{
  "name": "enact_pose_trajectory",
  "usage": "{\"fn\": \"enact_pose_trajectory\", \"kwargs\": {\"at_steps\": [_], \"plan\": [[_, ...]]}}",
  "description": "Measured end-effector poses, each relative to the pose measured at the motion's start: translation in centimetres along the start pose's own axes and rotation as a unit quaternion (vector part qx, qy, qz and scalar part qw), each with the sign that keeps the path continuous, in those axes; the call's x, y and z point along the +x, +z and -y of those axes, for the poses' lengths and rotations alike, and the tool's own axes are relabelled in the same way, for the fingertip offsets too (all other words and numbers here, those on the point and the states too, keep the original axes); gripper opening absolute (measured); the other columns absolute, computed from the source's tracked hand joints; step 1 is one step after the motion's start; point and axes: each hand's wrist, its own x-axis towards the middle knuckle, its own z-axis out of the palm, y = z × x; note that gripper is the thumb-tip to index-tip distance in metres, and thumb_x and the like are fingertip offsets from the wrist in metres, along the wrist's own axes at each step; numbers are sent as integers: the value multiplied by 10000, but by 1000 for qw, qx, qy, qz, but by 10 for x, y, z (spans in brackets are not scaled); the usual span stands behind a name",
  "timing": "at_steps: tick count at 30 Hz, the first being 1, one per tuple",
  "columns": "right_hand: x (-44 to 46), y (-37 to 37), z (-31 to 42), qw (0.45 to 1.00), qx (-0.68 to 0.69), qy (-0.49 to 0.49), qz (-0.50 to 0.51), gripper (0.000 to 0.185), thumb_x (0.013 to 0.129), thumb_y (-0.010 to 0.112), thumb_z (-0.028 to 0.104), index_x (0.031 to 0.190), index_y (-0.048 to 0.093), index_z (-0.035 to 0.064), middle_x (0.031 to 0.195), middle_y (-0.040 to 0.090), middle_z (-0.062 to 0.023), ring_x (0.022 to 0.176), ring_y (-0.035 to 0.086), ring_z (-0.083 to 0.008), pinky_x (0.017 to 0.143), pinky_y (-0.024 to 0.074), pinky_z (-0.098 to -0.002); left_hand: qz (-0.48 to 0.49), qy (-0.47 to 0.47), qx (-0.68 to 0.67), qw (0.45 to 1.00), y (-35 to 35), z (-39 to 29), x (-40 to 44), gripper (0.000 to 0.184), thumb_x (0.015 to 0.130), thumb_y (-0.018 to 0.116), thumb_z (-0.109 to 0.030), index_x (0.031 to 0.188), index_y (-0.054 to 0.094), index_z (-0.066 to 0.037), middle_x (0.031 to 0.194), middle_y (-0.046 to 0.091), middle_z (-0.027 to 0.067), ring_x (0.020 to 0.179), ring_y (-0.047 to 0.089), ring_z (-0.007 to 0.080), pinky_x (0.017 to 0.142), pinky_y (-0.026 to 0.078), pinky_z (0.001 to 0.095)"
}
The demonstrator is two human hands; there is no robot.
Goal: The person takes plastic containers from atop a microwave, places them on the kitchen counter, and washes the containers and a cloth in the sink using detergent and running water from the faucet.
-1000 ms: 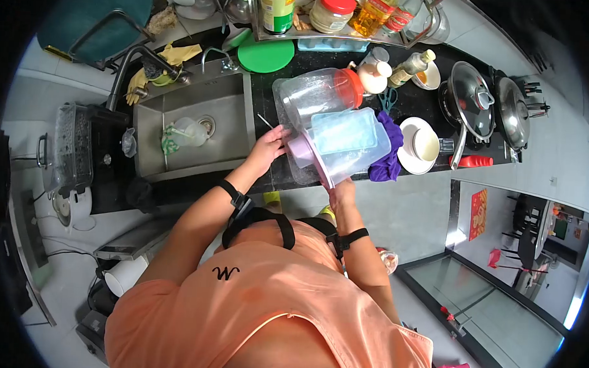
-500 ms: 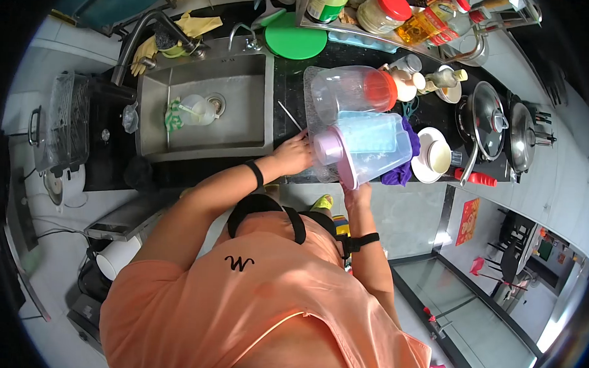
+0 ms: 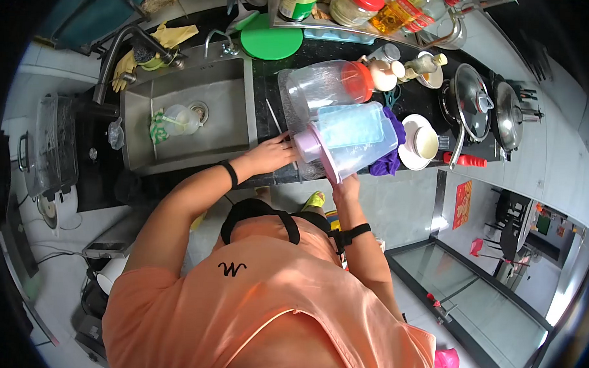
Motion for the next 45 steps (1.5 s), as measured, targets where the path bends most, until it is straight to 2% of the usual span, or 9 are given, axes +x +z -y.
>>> {"fn": "enact_pose_trajectory", "kwargs": {"at_steps": [6,16,22,25,27,28,31,37,45], "plan": [[8,11,-14,995,5,-36,-96,209,984,489,104,1175,548,43,1035,656,-115,842,682,-259,640,593,-377,-81,0,37,996,-22,-10,-24,332,850,513,-147,1157,633,-105,1282,578,41,1253,499,197,1149,297,440],[36,-9,-29,995,54,-66,-61,190,998,440,123,1162,512,59,1070,628,-105,869,675,-263,671,591,-397,-87,-159,37,983,-26,-9,-20,372,814,552,-99,1180,623,-107,1085,593,28,1018,571,208,923,446,351],[2,-20,10,986,-144,-60,-52,301,1040,378,256,1130,488,-9,962,621,-156,754,687,-244,628,578,-358,-161,-293,-75,939,-35,-31,-11,387,815,550,2,1192,606,-70,1136,577,77,1051,572,291,924,450,408],[7,-50,38,892,-374,-216,-133,160,930,582,109,1046,552,2,980,618,-167,759,669,-267,645,541,-334,-190,-315,-91,925,-37,-45,-10,375,820,556,10,1183,609,-67,1158,573,90,1061,570,308,922,453,422],[7,-54,68,699,-562,-391,-204,240,806,664,29,1031,580,14,1083,581,-193,930,625,-341,808,516,-383,-182,-319,-103,924,-45,-56,-10,359,835,553,-11,1185,601,-73,1168,567,92,1094,561,307,945,448,434],[5,-48,83,707,-549,-398,-199,377,747,684,21,1105,567,33,1149,530,-214,1075,550,-396,946,454,-419,-184,-334,-115,917,-48,-60,-10,358,836,564,-8,1187,600,-69,1174,566,95,1093,561,314,939,453,431],[-1,-19,118,700,-546,-411,-208,604,776,712,87,1333,483,129,1274,518,-170,1124,566,-375,893,500,-431,-181,-361,-114,908,-54,-76,-11,365,835,592,1,1194,597,-67,1187,562,103,1087,562,332,923,466,425],[44,-48,147,721,-579,-369,-96,521,832,679,139,1322,511,187,1174,623,-149,1049,618,-345,861,514,-426,-207,-442,-126,864,-72,-108,-9,357,838,578,17,1185,602,-66,1191,561,119,1084,560,342,931,459,426],[59,-80,159,724,-575,-380,-17,278,827,669,105,1096,616,60,1001,665,-173,924,649,-313,813,510,-397,-235,-495,-102,830,-58,-137,-4,328,830,563,31,1145,607,-48,1164,559,147,1071,560,361,928,461,418]]}}
